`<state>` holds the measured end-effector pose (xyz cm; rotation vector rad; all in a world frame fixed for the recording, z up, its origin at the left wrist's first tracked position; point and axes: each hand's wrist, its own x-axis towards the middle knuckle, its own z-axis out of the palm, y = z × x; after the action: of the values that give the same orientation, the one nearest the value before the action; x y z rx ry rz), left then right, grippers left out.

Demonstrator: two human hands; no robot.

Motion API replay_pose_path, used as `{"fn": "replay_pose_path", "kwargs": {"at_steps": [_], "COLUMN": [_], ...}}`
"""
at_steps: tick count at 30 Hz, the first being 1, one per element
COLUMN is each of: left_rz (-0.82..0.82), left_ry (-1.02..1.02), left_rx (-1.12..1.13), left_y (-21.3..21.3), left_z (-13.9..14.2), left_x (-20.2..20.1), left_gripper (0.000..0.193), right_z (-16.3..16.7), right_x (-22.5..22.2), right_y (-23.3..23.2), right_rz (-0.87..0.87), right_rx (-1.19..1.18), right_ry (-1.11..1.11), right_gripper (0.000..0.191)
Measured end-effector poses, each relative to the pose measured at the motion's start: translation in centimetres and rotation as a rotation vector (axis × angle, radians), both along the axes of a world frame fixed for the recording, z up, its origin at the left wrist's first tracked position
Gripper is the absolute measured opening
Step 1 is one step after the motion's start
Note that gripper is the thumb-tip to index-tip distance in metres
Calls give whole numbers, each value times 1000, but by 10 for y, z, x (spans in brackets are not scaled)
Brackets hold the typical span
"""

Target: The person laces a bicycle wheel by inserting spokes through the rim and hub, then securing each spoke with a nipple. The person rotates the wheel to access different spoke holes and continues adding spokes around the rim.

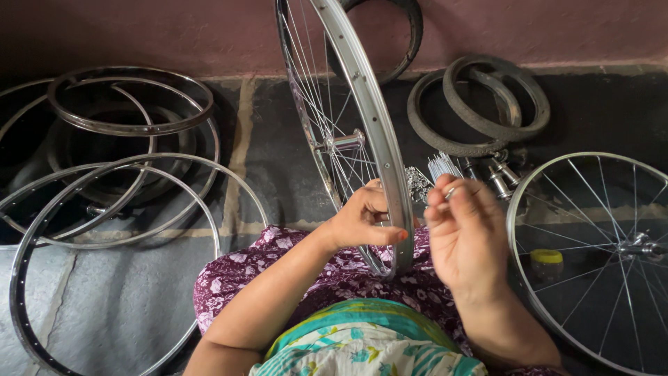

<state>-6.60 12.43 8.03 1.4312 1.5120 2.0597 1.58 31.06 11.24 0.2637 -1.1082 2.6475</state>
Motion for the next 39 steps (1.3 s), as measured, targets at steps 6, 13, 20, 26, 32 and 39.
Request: {"fn": "replay_pose_path", "kwargs": {"at_steps": [6,13,20,26,32,39], "left_rz": [27,-61,-125,-69,-48,-52], "left_ry": [44,-115,-260,-164,-123,-99], "left_rx": [-69,-91,-95,-123,-181,-164], "left_y": [-3,-5,-7,-3,-4,-3], "left_z": [-4,-2,-1,-1,-4,1], "left_x": [0,1,2,3,0,-2], "left_gripper": [24,23,16,13,15,17], "right_z": [-96,-289,-320,-320,-329,-364], "right_x": [-120,-201,-212,-224,-228,-234], "right_y": [99,174,178,164,129,127], "right_rz": [-511,-178,228,222,253,256], "right_rx": [781,2005,2159,2189,2086,2224], "right_ry": [-77,-642,-1023,-992,-843,-737], "right_gripper": [8,12,11,16,23,31]}}
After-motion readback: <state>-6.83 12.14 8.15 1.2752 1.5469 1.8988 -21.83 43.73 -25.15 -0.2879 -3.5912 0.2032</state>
